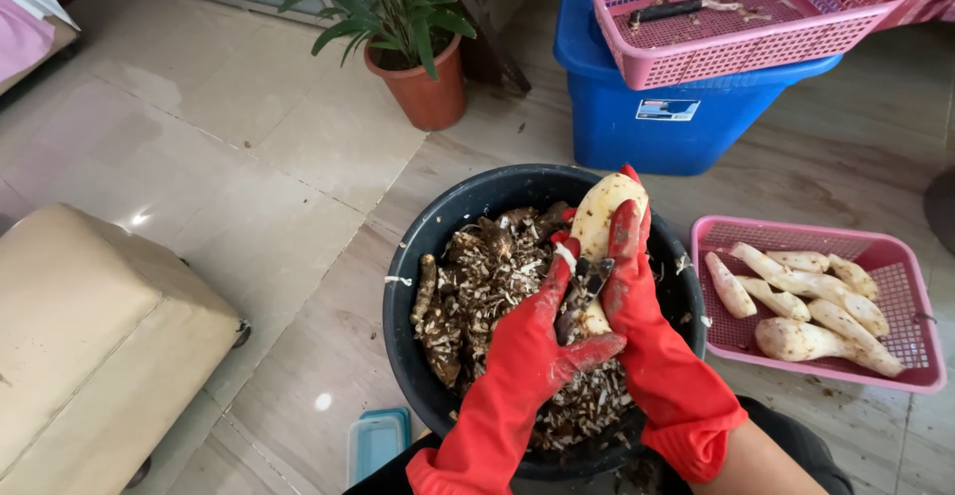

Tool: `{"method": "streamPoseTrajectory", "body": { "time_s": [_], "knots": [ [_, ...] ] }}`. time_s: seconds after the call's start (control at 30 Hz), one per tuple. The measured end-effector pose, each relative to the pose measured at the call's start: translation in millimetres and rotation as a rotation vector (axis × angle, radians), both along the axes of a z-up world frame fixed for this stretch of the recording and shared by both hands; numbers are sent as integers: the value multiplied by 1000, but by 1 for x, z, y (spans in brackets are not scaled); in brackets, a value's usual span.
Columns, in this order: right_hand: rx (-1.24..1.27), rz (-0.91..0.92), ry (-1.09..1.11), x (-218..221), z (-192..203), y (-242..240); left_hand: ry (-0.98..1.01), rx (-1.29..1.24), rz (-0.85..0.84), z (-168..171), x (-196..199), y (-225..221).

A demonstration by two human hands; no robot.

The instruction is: The person is peeling the outer skin of cassava roots using a small knife while wearing protective gloves.

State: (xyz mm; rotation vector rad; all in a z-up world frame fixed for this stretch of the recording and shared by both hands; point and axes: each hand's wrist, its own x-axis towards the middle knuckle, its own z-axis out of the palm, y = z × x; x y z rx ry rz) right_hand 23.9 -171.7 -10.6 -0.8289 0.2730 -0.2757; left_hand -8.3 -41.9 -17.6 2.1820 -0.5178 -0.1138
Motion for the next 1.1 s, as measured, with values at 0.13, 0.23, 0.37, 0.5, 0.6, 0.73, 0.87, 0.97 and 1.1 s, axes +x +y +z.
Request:
{"method": "streamPoseTrajectory", "body": {
  "time_s": [0.13, 0.23, 0.37, 0.5, 0.6, 0.73, 0.87, 0.97, 1.1],
  "knots": [
    [-27, 20, -128, 6, -20, -6, 206, 9, 31, 11, -4, -2],
    [-84, -7, -98, 2, -10, -4, 222, -37, 21, 0, -5, -2],
    [-65, -33, -103, 5, -14, -5, 139, -83, 2, -10, -5, -2],
    [-68, -51, -1, 1, -1, -1, -1, -100, -8, -16, -10, -1],
    [-46, -64, -9, 3, -2, -2, -123, -9, -16, -21, -10, -1],
    [24, -26, 335, 0, 22, -4, 172, -24, 34, 48, -17, 1],
    [224, 239, 63, 20, -63, -19, 358, -115, 275, 75, -4, 11],
    [204, 313, 68, 17, -67, -11, -93, -258, 130, 15, 24, 25],
    [177, 402, 74, 11, -64, -3, -255, -71, 219, -4, 31, 31]
  ]
}}
